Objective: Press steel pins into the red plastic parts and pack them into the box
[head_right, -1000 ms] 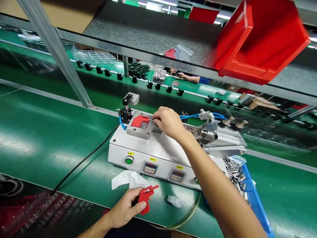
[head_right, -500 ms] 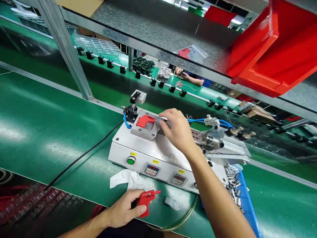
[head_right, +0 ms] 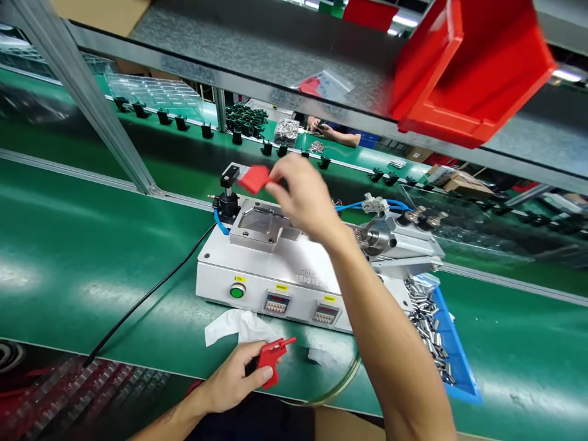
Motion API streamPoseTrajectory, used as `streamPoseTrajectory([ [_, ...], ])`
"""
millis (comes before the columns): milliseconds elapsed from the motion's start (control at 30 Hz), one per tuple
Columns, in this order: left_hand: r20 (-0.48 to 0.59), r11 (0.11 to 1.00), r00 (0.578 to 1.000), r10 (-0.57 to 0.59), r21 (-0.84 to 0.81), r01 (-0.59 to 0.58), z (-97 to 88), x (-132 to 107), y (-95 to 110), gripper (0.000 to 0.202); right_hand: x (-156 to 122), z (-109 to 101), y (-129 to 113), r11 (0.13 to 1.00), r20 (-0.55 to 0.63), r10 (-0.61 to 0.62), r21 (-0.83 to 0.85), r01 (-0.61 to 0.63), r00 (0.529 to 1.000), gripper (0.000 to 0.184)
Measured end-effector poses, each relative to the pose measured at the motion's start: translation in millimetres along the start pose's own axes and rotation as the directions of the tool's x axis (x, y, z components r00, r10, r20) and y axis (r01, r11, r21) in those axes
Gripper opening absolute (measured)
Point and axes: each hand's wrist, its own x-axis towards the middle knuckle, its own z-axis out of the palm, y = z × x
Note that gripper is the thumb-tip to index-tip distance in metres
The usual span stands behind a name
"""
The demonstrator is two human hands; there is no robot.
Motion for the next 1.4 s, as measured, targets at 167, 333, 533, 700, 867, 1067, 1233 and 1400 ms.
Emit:
streamPoseTrajectory([
  [167, -0.054, 0.999, 0.998, 0.044, -0.028, -0.045, -2.0, 2, 2, 0.053, -64, -34, 0, 0.995, 0.002, -0.041, 0.089, 0.041, 0.999, 0.016],
  [333, -0.067, 0.992, 0.997, -0.034, -0.126, 0.025, 2.4, 4, -4, 0.053, -156, -26, 17, 0.995, 0.126, 0.101, -0.018, -0.099, 0.987, 0.023],
  [533, -0.107, 0.998, 0.993, 0.048, -0.029, -0.052, -16.9, -3, 32, 0.045, -197, -18, 27, 0.98, 0.017, 0.199, -0.027, -0.199, 0.98, 0.026],
  [700, -0.314, 0.838, 0.815, 0.487, 0.429, -0.336, -85.7, 38, 107, 0.039, -219, -22, 13, 0.983, -0.089, 0.159, -0.077, -0.166, 0.983, 0.02],
  [867, -0.182, 0.579, 0.846, 0.502, 0.797, -0.172, -141.3, 108, 167, 0.041, -257, -32, -10, 0.977, -0.131, 0.186, -0.076, -0.197, 0.974, 0.013],
  [1067, -0.055, 0.281, 0.95, 0.306, 0.959, -0.035, -141.7, 138, 195, 0.037, -302, -26, -28, 0.963, -0.222, 0.267, 0.02, -0.269, 0.938, 0.011],
  [1233, -0.067, 0.072, 0.923, 0.379, 0.997, 0.043, -132.7, 132, 187, 0.034, -317, -11, -30, 0.927, -0.285, 0.374, 0.109, -0.358, 0.882, 0.014],
  [1400, -0.055, 0.018, 0.893, 0.447, 0.998, 0.053, -119.7, 123, 181, 0.036, -322, -3, -28, 0.918, -0.314, 0.397, 0.158, -0.365, 0.863, 0.012],
])
